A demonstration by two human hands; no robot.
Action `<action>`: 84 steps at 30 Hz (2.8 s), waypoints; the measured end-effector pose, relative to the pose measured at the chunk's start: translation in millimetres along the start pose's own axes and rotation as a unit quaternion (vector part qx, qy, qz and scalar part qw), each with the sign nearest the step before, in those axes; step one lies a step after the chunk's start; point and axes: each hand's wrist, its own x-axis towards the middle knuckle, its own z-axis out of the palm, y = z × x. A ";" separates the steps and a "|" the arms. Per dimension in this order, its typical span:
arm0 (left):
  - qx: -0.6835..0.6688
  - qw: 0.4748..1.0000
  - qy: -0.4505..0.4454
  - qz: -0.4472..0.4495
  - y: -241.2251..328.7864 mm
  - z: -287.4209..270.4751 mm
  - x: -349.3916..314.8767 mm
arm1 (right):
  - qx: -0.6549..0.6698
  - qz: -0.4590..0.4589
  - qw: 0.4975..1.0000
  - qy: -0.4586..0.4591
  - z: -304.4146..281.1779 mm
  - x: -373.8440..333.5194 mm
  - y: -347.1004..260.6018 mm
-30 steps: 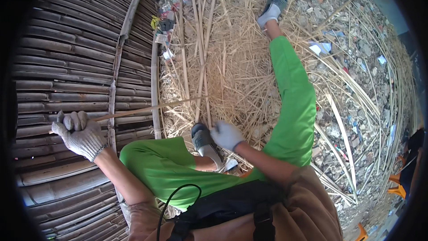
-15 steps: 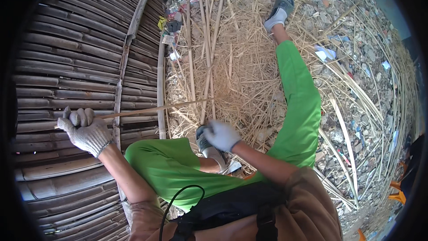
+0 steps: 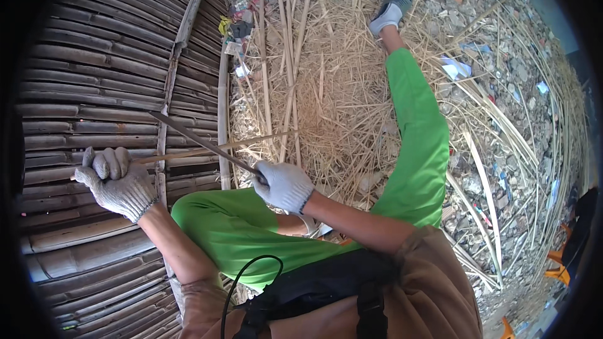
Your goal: The person strips layers from a bamboo pole using a large knife, then uses a smaller pair of shears to trim thin bamboo strips.
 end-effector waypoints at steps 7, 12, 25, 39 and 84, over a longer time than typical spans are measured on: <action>-0.015 1.000 -0.018 -0.014 10.7 -18.0 -16.0 | -0.026 0.066 0.997 -0.038 6.8 -13.6 -15.0; -0.036 0.998 -0.048 -0.008 15.6 -16.0 -27.2 | 0.040 0.032 0.998 -0.023 -3.8 -12.9 -50.3; -0.016 0.999 -0.040 0.026 -0.7 24.5 -35.4 | 0.000 0.034 0.999 -0.020 -41.3 -5.5 -68.5; -0.018 0.999 -0.035 0.011 -6.1 47.3 -38.9 | -0.028 0.036 0.998 0.036 -42.1 -23.3 -57.8; 0.020 1.000 0.022 -0.002 -9.0 -0.7 15.1 | -0.080 0.403 0.907 -0.091 -4.8 -91.4 187.0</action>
